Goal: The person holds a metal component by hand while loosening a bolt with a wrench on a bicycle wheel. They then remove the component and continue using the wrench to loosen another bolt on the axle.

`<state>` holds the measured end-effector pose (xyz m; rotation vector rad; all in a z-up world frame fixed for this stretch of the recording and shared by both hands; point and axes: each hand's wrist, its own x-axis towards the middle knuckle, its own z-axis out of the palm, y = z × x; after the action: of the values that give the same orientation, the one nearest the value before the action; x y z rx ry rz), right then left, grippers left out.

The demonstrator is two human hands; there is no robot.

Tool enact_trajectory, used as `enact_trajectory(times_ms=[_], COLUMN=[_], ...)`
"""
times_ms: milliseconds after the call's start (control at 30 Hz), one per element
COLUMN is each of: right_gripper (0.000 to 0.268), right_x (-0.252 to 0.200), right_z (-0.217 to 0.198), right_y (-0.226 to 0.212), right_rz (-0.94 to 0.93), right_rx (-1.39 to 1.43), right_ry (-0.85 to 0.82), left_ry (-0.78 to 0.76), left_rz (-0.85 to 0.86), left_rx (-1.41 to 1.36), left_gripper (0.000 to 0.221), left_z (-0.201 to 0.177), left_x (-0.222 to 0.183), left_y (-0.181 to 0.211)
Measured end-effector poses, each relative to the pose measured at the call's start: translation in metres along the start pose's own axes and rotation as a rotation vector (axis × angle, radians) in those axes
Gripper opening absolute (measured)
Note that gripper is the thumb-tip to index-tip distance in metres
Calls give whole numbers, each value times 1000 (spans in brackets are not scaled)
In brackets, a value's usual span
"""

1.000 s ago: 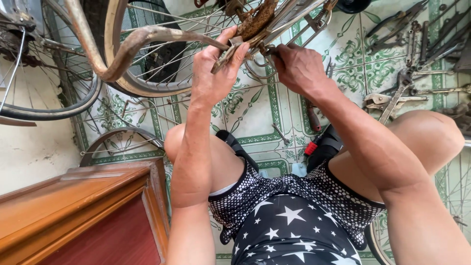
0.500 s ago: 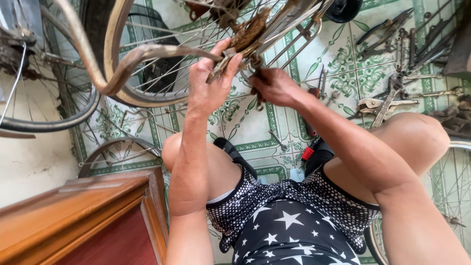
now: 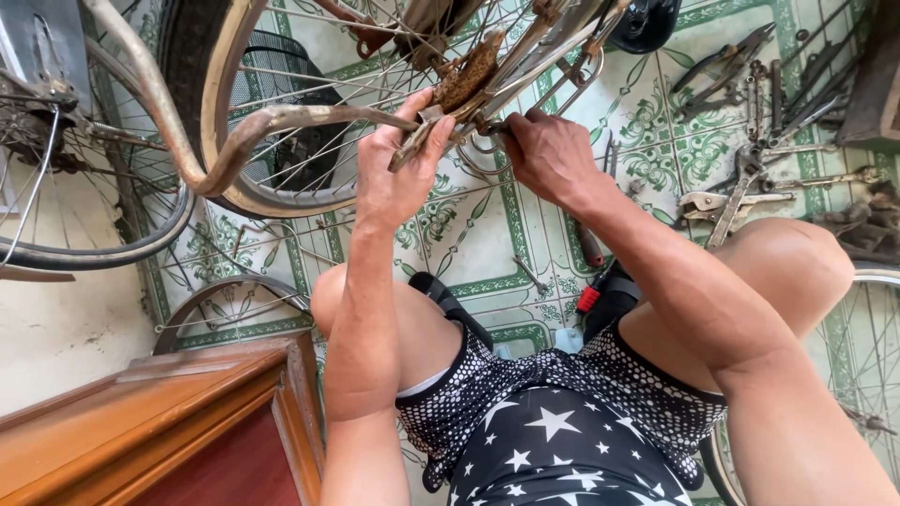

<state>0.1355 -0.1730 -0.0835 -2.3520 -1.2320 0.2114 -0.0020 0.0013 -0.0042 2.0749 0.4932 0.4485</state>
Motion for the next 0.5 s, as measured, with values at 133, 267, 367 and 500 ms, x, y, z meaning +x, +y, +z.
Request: enact_trajectory(times_ms=[133,267,367,500], right_gripper=[22,26,31,36], right_x=[3,5,0,7], right_z=[-5,0,12,20], right_y=[2,0,-14,-25], right_rz=[-21,-18,129,310], right_rx=[-113,-23,341,765], right_ry=[9,-33,-208,-393], left_ry=[0,-6,6,16], left_rz=[-10,-5,-6,-6], left_rx=[14,23,25,-16], left_gripper=[47,47,46,44], left_z=[0,-1,1,3], left_x=[1,0,-1,-1], left_y=[1,1,2,2])
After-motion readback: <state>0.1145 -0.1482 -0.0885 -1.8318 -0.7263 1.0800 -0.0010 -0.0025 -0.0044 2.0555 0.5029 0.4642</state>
